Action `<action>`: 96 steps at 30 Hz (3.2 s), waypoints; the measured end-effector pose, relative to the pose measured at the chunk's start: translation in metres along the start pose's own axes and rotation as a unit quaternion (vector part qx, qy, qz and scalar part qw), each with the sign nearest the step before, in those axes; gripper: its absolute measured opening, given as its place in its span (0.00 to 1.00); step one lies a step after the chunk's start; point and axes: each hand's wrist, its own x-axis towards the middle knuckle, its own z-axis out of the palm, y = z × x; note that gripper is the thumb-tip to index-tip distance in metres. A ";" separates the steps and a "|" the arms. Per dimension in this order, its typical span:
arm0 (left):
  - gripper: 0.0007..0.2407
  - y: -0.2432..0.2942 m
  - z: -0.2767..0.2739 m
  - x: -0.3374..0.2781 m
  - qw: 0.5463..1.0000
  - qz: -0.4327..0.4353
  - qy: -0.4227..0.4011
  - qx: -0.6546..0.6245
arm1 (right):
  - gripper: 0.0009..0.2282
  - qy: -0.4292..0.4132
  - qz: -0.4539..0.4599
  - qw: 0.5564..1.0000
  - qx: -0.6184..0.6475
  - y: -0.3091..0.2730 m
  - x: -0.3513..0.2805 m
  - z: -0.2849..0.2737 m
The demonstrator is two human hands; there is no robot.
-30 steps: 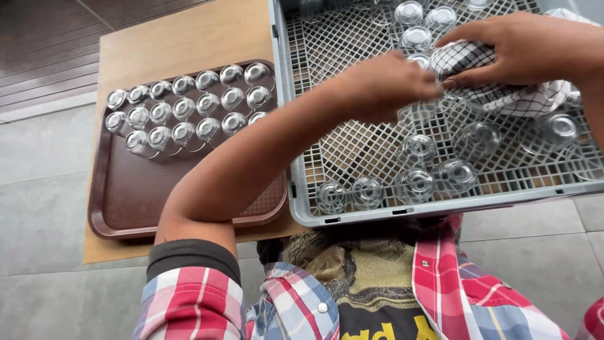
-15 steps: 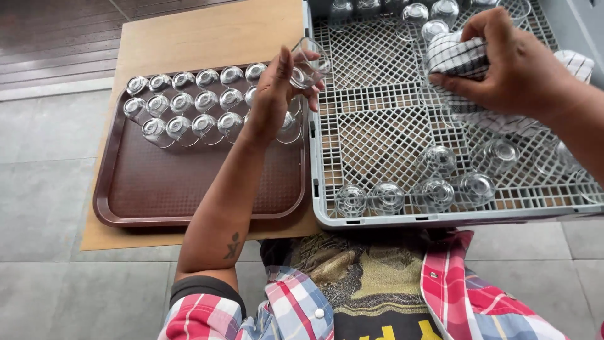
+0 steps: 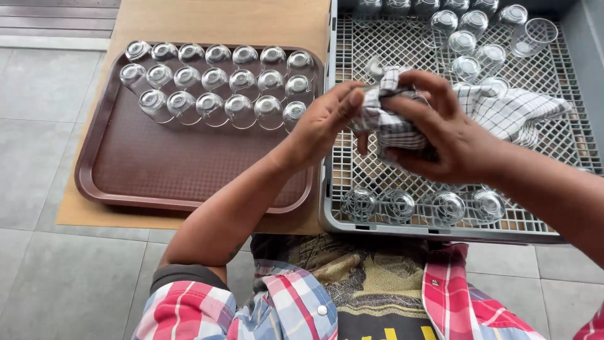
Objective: A person is taking small glasses out of a dishwasher rack, wiping them dry with a checkered cloth, and placing them upside down on a brown tray.
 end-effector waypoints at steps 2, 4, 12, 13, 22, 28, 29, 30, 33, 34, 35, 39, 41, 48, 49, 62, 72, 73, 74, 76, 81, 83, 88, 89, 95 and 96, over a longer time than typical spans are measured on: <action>0.31 0.003 0.001 0.001 1.000 0.008 0.004 0.004 | 0.29 0.011 0.023 1.000 -0.017 0.000 -0.002 -0.005; 0.29 0.006 0.002 -0.001 1.000 0.017 0.009 0.012 | 0.27 0.024 0.042 0.998 -0.035 0.005 -0.009 -0.007; 0.28 0.007 0.010 -0.009 0.988 0.116 0.000 0.099 | 0.10 0.233 -0.047 0.971 -0.041 -0.003 -0.002 -0.010; 0.28 0.006 0.009 -0.009 0.988 0.115 -0.002 0.099 | 0.10 0.234 -0.045 0.970 -0.042 0.002 -0.004 -0.007; 0.29 -0.015 0.006 -0.008 0.903 0.262 0.042 0.337 | 0.14 0.131 0.164 0.978 0.018 -0.025 0.011 -0.016; 0.19 -0.008 -0.014 0.001 0.729 0.441 -0.029 0.523 | 0.13 0.059 0.558 0.722 0.405 -0.027 0.023 -0.019; 0.19 -0.007 -0.014 -0.001 0.737 0.427 -0.019 0.523 | 0.12 0.079 0.529 0.736 0.415 -0.024 0.019 -0.016; 0.20 -0.005 -0.015 0.002 0.742 0.417 -0.009 0.525 | 0.12 0.103 0.496 0.752 0.421 -0.019 0.016 -0.014; 0.31 0.002 -0.006 -0.008 0.867 0.289 0.011 0.406 | 0.13 0.150 0.295 0.927 0.177 -0.026 0.005 -0.010; 0.31 0.008 0.000 -0.009 0.868 0.289 0.009 0.404 | 0.13 0.152 0.297 0.926 0.176 -0.014 -0.002 -0.008; 0.26 0.014 0.005 -0.010 0.921 0.209 0.002 0.328 | 0.12 0.150 0.064 0.986 -0.020 -0.002 -0.009 -0.005; 0.20 0.017 0.016 -0.014 0.998 0.011 -0.004 0.057 | 0.04 0.122 -0.325 0.889 -0.298 -0.019 0.012 -0.030; 0.19 0.015 0.013 -0.012 0.987 0.076 -0.020 0.137 | 0.01 0.144 -0.287 0.902 -0.289 -0.007 -0.001 -0.017; 0.24 0.010 0.000 -0.009 0.751 0.415 -0.041 0.511 | 0.08 0.095 0.575 0.712 0.392 -0.059 0.030 -0.033; 0.24 0.004 -0.003 -0.008 0.753 0.413 -0.041 0.511 | 0.08 0.093 0.576 0.710 0.394 -0.049 0.026 -0.029; 0.33 0.013 0.011 -0.012 0.918 0.235 -0.030 0.319 | 0.27 0.098 0.461 0.845 0.254 -0.046 0.019 -0.020; 0.24 0.027 0.017 -0.014 0.999 0.026 0.012 -0.046 | 0.19 0.126 -0.077 0.981 -0.125 0.018 -0.016 0.000; 0.24 0.021 0.013 -0.012 0.998 0.028 0.012 -0.047 | 0.19 0.125 -0.077 0.981 -0.126 0.014 -0.013 -0.002; 0.26 0.015 0.009 -0.012 0.988 0.111 0.015 0.110 | 0.23 0.127 0.025 0.991 -0.039 0.010 -0.009 -0.003; 0.29 0.001 0.000 -0.010 0.945 0.190 0.021 0.265 | 0.26 0.124 0.124 0.983 0.049 -0.002 0.004 -0.013; 0.20 0.011 -0.003 -0.012 0.719 0.391 -0.029 0.574 | 0.28 0.045 0.448 0.806 0.384 -0.026 0.019 -0.036; 0.23 0.001 -0.003 -0.011 0.770 0.368 -0.034 0.521 | 0.25 0.065 0.375 0.872 0.309 -0.033 0.014 -0.031; 0.35 0.011 0.010 -0.011 0.936 0.267 -0.006 0.231 | 0.22 0.129 0.143 0.976 0.106 -0.028 0.003 -0.030; 0.34 0.018 0.015 -0.011 0.957 0.205 0.012 0.204 | 0.22 0.148 0.085 0.982 0.082 -0.025 0.002 -0.030; 0.29 0.021 0.016 -0.017 0.997 0.072 -0.005 0.002 | 0.16 0.182 -0.131 0.966 -0.133 0.010 -0.013 -0.008; 0.26 0.021 0.016 -0.018 0.993 0.107 0.023 0.045 | 0.15 0.156 -0.129 0.963 -0.177 0.015 -0.014 -0.006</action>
